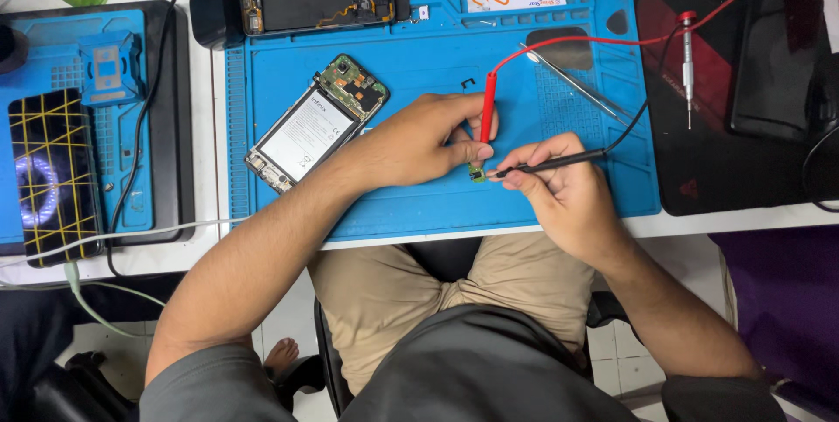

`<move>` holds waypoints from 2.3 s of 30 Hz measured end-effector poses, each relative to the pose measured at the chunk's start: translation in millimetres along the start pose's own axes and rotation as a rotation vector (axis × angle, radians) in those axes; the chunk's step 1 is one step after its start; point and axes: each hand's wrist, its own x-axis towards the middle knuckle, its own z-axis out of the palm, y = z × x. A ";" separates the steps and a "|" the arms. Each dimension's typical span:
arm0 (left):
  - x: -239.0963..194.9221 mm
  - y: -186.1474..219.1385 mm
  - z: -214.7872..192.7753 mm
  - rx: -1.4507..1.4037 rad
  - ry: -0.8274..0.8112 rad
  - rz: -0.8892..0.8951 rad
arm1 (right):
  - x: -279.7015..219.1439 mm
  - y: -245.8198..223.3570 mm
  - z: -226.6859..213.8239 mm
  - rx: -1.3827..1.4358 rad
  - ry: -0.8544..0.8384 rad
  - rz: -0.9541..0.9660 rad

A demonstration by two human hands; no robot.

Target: The person uses a multimeter to test the battery of a disassembled smartphone. They then use a screwdriver to remove a small circuit board from the phone and test it with the multimeter before placing it back on the workbench.

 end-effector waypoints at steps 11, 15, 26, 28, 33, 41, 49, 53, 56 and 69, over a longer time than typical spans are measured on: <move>-0.1 -2.2 1.0 0.030 0.011 -0.018 | -0.3 0.5 2.2 -0.018 -0.005 -0.031; -0.1 -1.8 1.0 0.031 0.014 -0.027 | -0.4 3.5 1.3 0.006 -0.015 -0.044; -0.3 0.0 0.4 0.024 0.017 -0.047 | -0.1 2.6 2.6 0.001 -0.015 -0.048; -0.3 0.2 0.3 0.028 0.017 -0.048 | -0.5 1.6 3.2 -0.010 -0.021 -0.050; -0.4 1.3 0.5 0.035 0.013 -0.062 | -0.1 -1.2 3.6 -0.026 -0.005 -0.038; -0.7 0.2 0.4 0.034 0.015 -0.045 | 0.5 -3.5 3.8 -0.049 -0.020 -0.055; -1.1 -2.5 0.7 0.033 0.006 -0.060 | 0.5 -2.5 3.1 -0.056 -0.020 -0.054; 0.2 -3.1 0.9 0.047 0.019 -0.021 | 0.4 -0.1 3.7 -0.038 -0.014 -0.052; -0.6 -2.6 0.4 0.046 0.015 -0.034 | 0.5 2.9 4.3 -0.004 -0.013 -0.058; 0.1 0.3 -1.2 0.058 0.015 -0.031 | 0.3 -1.2 6.9 -0.099 0.016 -0.041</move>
